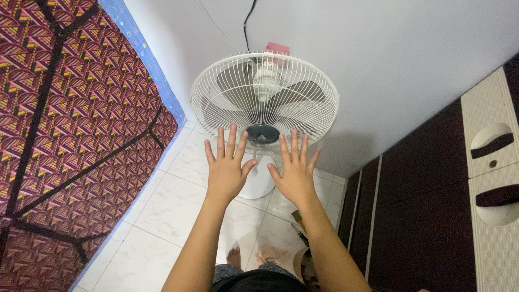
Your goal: The person disassembles a standing electric fan by removing the front grille, detaching the fan blades, and unscrewing the rear grille. They then use a brush and screwdriver to clean the exposed motor housing.
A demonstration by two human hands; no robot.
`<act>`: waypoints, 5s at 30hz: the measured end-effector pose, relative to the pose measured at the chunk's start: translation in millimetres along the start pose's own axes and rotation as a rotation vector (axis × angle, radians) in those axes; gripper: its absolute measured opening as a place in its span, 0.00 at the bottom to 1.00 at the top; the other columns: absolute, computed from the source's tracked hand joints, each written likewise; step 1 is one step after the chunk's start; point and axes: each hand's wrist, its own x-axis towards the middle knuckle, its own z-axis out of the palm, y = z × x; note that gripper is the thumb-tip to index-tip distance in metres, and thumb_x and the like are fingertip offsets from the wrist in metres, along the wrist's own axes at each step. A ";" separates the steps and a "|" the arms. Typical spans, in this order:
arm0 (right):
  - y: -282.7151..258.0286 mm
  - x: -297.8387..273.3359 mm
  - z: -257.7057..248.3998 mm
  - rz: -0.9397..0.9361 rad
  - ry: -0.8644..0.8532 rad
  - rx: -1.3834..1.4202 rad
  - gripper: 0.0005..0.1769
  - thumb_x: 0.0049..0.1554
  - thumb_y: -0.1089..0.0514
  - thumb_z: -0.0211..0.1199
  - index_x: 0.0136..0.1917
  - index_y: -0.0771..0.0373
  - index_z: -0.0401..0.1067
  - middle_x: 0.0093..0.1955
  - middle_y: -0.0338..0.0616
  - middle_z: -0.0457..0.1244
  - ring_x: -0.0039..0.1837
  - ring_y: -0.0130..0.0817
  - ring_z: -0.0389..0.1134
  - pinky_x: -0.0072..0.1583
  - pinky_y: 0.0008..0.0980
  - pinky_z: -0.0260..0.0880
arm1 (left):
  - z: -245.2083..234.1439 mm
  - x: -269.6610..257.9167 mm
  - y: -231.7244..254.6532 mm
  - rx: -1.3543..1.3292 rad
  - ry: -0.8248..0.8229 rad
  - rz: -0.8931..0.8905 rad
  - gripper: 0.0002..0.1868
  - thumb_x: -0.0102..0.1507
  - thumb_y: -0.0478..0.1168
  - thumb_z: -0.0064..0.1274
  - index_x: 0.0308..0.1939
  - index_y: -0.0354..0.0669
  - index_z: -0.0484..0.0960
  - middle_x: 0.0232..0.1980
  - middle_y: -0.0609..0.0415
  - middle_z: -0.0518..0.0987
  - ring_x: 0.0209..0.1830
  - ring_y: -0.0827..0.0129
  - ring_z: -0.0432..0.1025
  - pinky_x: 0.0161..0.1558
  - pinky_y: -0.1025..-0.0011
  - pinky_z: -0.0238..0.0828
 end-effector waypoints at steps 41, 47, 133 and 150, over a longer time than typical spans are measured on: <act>6.1 -15.6 -33.8 -0.057 0.020 0.153 0.49 0.59 0.37 0.60 0.83 0.50 0.41 0.87 0.49 0.27 0.85 0.57 0.22 0.75 0.72 0.16 | 1.0 -8.1 30.3 -0.012 0.055 0.011 0.41 0.66 0.61 0.48 0.79 0.53 0.57 0.84 0.50 0.46 0.84 0.48 0.36 0.75 0.34 0.28; 14.3 -20.8 -34.8 -0.106 0.017 0.209 0.50 0.57 0.39 0.63 0.83 0.51 0.41 0.87 0.49 0.29 0.85 0.56 0.24 0.75 0.73 0.17 | 0.8 -21.2 44.2 -0.020 0.044 -0.027 0.41 0.65 0.61 0.50 0.79 0.52 0.59 0.84 0.50 0.46 0.84 0.48 0.36 0.75 0.34 0.28; -108.5 135.2 29.2 -0.082 0.380 0.011 0.63 0.48 0.40 0.76 0.85 0.58 0.44 0.86 0.59 0.32 0.85 0.65 0.26 0.75 0.80 0.18 | 55.5 157.2 -264.4 -0.753 -0.266 -0.280 0.24 0.64 0.57 0.59 0.46 0.37 0.79 0.43 0.48 0.73 0.45 0.60 0.66 0.47 0.65 0.64; 2.9 98.0 -14.3 0.041 0.679 0.372 0.37 0.64 0.61 0.59 0.82 0.63 0.51 0.86 0.55 0.44 0.86 0.60 0.42 0.82 0.60 0.38 | -3.0 176.6 -6.9 -0.241 0.114 0.279 0.57 0.57 0.65 0.66 0.82 0.47 0.56 0.85 0.43 0.47 0.86 0.42 0.35 0.78 0.34 0.24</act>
